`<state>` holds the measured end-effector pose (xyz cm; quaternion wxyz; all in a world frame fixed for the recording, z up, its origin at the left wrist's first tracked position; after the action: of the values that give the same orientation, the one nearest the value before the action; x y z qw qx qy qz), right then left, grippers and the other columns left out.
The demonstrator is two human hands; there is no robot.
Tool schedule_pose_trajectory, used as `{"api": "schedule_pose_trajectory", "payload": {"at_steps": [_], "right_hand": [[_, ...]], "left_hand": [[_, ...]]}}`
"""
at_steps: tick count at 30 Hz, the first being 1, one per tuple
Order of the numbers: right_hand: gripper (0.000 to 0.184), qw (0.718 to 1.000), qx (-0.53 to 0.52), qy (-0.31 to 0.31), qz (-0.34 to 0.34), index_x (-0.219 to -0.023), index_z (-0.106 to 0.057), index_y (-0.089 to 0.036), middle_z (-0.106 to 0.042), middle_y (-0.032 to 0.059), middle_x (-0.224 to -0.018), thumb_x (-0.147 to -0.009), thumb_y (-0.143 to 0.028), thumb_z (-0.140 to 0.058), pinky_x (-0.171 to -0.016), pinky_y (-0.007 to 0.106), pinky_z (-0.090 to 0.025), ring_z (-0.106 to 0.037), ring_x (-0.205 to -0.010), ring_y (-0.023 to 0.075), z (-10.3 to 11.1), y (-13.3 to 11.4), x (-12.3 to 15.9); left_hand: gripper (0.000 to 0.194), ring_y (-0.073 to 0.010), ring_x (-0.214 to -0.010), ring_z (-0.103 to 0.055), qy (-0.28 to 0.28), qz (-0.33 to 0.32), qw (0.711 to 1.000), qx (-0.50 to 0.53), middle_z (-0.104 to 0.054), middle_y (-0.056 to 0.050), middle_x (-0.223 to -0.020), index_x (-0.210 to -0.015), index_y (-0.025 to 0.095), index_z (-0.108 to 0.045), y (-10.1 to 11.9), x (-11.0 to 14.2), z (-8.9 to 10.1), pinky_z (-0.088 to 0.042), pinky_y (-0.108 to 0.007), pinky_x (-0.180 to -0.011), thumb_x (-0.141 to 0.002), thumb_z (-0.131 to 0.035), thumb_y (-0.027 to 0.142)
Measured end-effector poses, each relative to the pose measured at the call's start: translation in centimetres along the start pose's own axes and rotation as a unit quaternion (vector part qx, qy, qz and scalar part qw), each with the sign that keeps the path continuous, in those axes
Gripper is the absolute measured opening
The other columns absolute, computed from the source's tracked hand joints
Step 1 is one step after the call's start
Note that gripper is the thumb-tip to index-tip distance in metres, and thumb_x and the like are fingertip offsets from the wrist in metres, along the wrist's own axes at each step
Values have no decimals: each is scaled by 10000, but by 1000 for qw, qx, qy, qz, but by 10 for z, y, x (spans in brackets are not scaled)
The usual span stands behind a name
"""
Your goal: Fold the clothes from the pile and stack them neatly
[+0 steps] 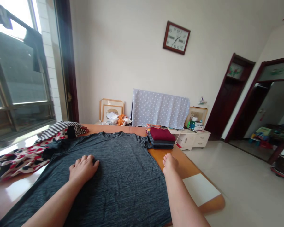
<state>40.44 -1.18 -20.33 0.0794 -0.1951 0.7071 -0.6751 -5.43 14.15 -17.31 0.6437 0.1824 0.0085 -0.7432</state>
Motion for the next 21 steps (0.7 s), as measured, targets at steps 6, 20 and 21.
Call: {"api": "schedule_pose_trajectory", "payload": {"at_steps": [6,20,21], "right_hand": [[238,959,228,-118,119,-825,-648,-184,-695,36,-710,-724,-398,-660,-600,241,-470,-666,-722,192,-52,-13,15],[270,821,507,-147,216,-830,-676,-224,-695,118,-1029,-678,-442,-720,-753,329,-448,-653,-971,290,-109,-18,9],[224,823,506,-149,210,-800,-670,-222,-705,112,-990,-694,-417,-703,-732,319,-448,-661,-941,282,-109,-17,7]], "left_hand": [[490,-382,-1165,-491,2,0,1000,1,-586,-151,-1231,-1070,221,-617,-1,0,0,-350,-550,-918,-872,-350,582],[453,-373,-1167,-483,2,5,1000,3,-581,-140,-1223,-1053,230,-610,0,-2,-1,-350,-552,-918,-878,-363,567],[448,-372,-1165,-484,2,4,1000,2,-582,-138,-1221,-1050,230,-610,0,-2,-1,-351,-553,-917,-878,-364,563]]}}
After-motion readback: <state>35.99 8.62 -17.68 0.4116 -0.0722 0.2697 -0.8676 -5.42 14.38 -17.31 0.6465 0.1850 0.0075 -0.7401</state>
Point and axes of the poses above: each hand's wrist, its own x-axis away from the middle knuckle, its own z-axis out of the back of the hand, y = z × x, the point moved 6 cm from there along -x, towards the middle knuckle
